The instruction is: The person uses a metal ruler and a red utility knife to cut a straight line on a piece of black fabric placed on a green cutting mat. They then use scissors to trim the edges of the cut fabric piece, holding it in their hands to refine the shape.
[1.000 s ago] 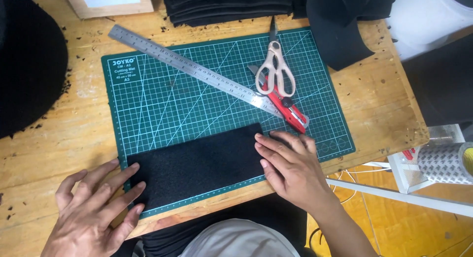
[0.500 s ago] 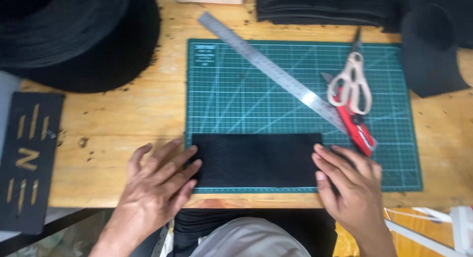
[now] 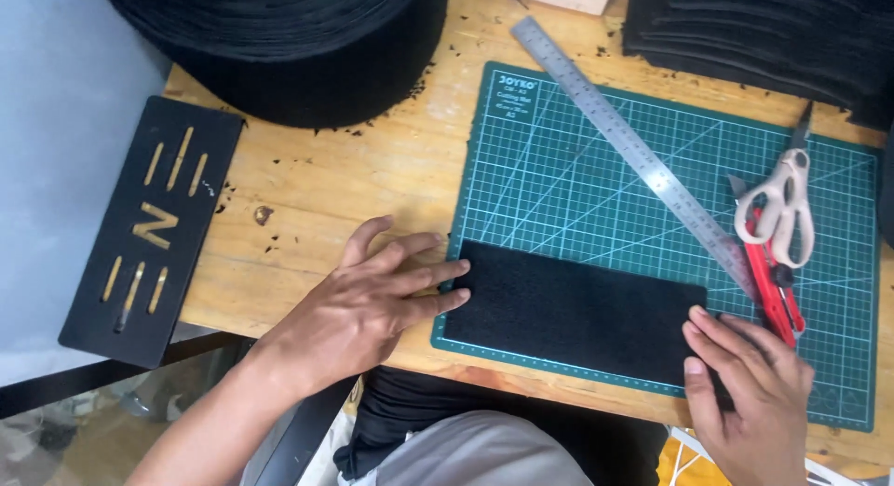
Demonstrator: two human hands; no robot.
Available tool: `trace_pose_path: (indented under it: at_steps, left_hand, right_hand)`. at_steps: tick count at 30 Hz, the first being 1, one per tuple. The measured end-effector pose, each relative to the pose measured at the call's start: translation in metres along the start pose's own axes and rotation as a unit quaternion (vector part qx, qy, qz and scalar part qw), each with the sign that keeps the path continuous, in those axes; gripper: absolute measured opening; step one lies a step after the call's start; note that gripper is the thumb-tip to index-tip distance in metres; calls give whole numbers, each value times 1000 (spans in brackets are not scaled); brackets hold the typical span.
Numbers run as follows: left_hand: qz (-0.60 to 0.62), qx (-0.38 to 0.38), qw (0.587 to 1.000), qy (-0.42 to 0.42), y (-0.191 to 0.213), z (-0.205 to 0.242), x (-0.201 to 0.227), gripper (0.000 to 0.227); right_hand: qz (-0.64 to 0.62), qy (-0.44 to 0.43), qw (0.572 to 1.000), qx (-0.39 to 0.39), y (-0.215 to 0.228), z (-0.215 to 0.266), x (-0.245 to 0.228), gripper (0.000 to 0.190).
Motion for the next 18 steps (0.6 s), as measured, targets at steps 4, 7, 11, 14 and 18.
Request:
trace_pose_path:
  at_steps: [4,7,11,14,18]
  left_hand:
    - [18,9,1000,-8,-9,7,-10,41]
    - [-11,14,1000,-24,-16,11,-12,47]
    - [21,14,1000,-1,-24,14,-17,42]
    - [25,16,1000,-1,-18,12,-15,42]
    - [31,33,999,-10,-12,6,-9,36]
  right_hand:
    - [3,4,1000,-2,-2,2,0,30]
    - [-1,12,1000,4,-1,1,-2,27]
    - [-7,13,1000,-3,0,1,-2,29]
    - [-20,10,1000,-6,4,-6,-9,28]
    - [-28,19,999,-14,8,-9,-11,29]
Point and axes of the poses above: each hand's wrist, its own z-axis away from the middle knuckle, its own y-axis out of the back of the hand, x = y × z, the point moved 4 cm from there along -z, towards the middle knuckle, and after that the axes turned 4 degrees about x, right-handed, at the moved point
